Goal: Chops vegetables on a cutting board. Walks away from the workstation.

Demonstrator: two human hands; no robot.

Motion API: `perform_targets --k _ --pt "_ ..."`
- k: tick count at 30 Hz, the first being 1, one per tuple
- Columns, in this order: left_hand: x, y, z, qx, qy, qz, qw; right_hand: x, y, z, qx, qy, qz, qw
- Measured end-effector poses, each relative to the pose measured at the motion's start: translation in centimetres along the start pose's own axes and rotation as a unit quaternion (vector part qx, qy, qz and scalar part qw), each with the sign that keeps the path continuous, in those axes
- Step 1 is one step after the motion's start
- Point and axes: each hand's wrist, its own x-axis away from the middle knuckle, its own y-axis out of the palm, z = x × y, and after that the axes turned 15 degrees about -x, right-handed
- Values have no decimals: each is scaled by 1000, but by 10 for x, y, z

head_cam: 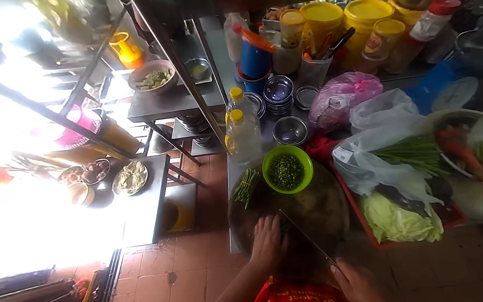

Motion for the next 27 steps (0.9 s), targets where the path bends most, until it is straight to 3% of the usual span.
perform_targets --k 3,7,13,22,27 --pt "3 -2 -12 12 50 0 999 0 2 -2 -14 -9 -8 1000" --pt "1 14 -15 41 101 73 991 -2 8 3 -15 -20 10 1000" --pt "7 24 -6 86 136 97 982 17 -6 -6 -2 4 13 1000" --pt "4 29 7 100 174 88 976 -25 20 -10 4 17 23 1000" --pt "3 29 10 96 189 78 974 -4 13 -12 49 -16 63 997"
